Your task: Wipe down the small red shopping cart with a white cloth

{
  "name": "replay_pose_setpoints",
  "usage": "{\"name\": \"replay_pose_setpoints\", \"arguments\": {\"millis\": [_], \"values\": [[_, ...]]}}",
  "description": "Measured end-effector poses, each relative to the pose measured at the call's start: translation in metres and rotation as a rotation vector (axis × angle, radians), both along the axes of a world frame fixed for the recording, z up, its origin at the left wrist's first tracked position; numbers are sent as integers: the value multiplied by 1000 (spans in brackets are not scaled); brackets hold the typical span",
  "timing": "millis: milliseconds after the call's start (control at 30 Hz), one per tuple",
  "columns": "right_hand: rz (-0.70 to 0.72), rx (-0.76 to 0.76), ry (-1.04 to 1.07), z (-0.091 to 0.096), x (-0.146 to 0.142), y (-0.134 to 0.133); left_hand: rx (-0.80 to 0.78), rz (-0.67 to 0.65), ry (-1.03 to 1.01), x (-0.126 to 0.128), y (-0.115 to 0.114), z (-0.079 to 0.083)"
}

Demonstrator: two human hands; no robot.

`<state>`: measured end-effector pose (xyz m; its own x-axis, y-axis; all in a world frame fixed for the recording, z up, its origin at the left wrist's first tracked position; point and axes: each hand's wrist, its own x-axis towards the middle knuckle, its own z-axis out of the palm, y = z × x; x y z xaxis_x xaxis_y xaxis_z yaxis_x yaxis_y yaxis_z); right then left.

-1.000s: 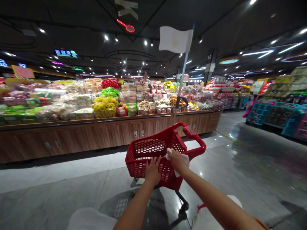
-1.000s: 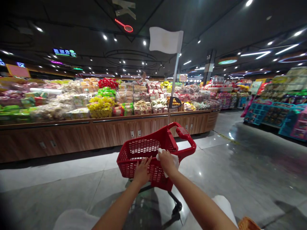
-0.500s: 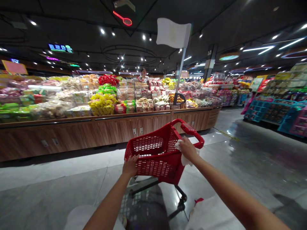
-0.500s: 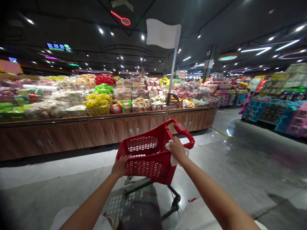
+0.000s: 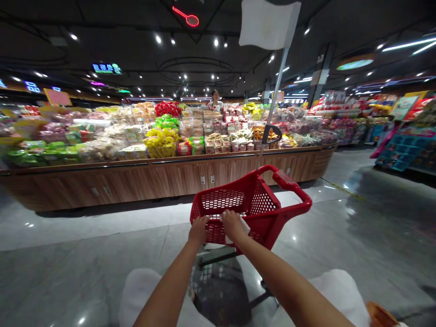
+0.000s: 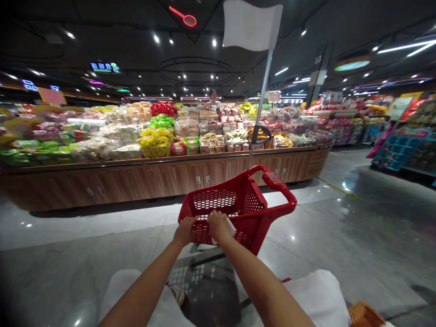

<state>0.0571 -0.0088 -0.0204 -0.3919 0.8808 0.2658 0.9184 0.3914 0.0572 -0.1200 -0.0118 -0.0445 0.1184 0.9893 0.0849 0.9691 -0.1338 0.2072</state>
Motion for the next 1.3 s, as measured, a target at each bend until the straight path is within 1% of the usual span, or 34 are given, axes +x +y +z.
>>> {"name": "replay_pose_setpoints", "arguments": {"millis": [67,133,233,333,400,433,467,533,667,733,800,867,900,967,1067,1167,1233,1300], "values": [[49,-19,-10,1,4,-1,7,-33,-12,-3,-2,-2],[73,-37,-19,7,25,-3,7,-57,-14,-6,-5,-1],[38,-49,-39,24,81,-6,0,-61,-4,-5,-8,2],[-33,-10,-65,42,141,-9,-7,-39,7,-1,-8,4],[-95,-10,-61,50,164,-11,-1,-29,2,2,-7,4],[-119,-20,-54,51,166,-11,2,-25,-4,4,-6,4],[-133,-34,-50,51,163,-11,5,-21,-10,5,-4,4],[-123,-58,-52,43,138,-9,5,-11,-18,7,-3,2],[-13,-72,-64,19,50,-4,4,1,-14,7,-4,0],[15,-81,-57,10,12,-2,6,8,-11,6,-7,-1],[43,-93,-51,7,-9,-1,5,10,-10,5,-10,0],[67,-101,-47,7,-8,-2,-7,2,-12,3,-14,2],[71,-100,-44,9,0,-2,-18,-5,-11,2,-15,3],[58,-93,-39,14,30,-4,-41,-17,-5,0,-16,6],[1,-77,-53,26,95,-5,-41,-39,-8,-1,-15,8],[-50,13,-40,41,157,-7,-16,-40,-30,0,-9,5],[-33,78,-40,48,181,-7,-14,-30,-29,1,-5,3],[41,94,-82,50,187,-6,-11,-28,-21,2,-1,2]]}}
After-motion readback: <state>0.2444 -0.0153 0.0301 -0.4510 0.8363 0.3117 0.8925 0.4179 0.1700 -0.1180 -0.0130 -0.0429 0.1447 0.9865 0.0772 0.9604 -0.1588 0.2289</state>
